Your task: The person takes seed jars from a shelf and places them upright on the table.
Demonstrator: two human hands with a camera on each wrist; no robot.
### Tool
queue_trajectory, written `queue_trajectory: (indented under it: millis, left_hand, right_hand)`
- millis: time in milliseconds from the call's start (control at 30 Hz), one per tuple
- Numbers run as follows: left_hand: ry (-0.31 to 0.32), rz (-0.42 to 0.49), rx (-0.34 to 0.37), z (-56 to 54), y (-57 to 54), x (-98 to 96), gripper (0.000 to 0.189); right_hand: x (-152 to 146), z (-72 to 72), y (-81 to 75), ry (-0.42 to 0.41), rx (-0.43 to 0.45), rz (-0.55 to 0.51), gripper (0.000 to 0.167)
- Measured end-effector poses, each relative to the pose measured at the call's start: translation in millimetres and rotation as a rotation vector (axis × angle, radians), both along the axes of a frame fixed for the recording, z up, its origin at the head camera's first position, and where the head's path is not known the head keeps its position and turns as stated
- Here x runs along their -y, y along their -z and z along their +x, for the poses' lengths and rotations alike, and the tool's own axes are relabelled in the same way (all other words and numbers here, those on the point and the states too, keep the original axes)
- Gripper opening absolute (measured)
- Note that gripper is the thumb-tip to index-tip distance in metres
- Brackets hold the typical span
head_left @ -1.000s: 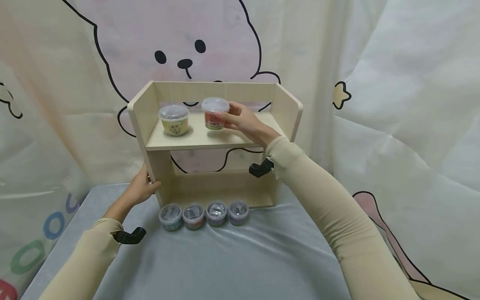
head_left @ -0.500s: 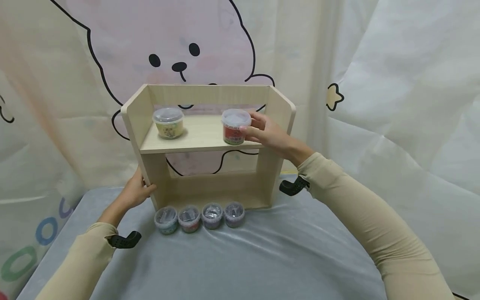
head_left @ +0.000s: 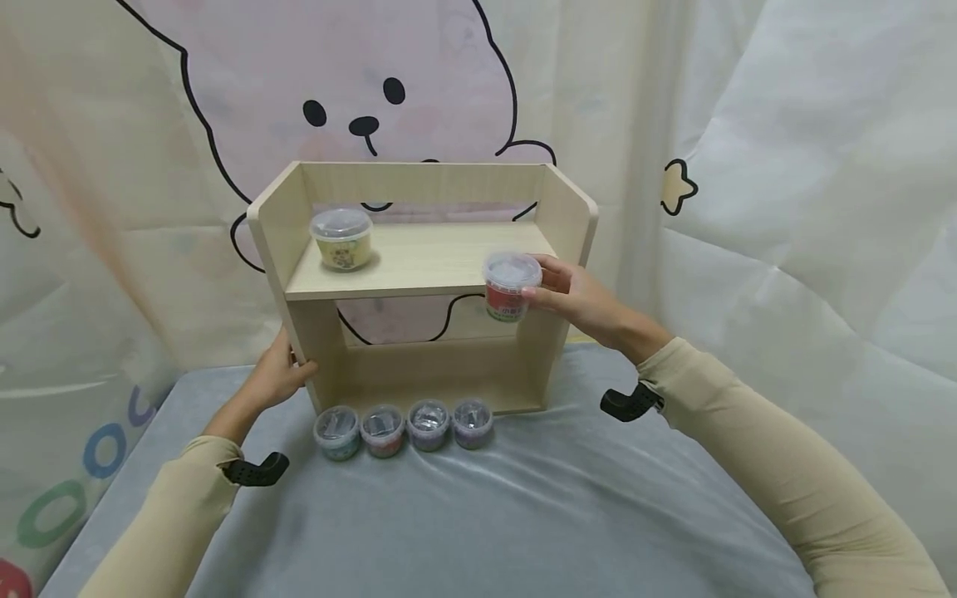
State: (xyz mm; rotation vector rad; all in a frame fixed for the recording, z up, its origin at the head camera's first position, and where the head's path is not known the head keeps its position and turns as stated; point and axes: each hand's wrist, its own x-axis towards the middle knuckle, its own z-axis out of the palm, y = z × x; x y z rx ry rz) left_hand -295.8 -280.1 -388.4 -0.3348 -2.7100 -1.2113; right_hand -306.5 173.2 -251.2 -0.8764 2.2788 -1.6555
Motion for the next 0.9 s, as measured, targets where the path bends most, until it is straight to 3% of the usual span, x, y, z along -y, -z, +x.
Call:
queue_trajectory:
  millis: [333, 900]
  left_hand:
    - [0.002, 0.028, 0.019, 0.3, 3.6, 0.4, 0.078]
    - [0.021, 0.046, 0.003, -0.4, 3.9, 3.2, 0.082]
  right_hand:
    - [-8.4, 3.9, 26.6, -0.061, 0.005, -0.009, 0.058]
    - [-11.8, -2.8, 82.3, -0.072, 0.097, 0.008, 0.059]
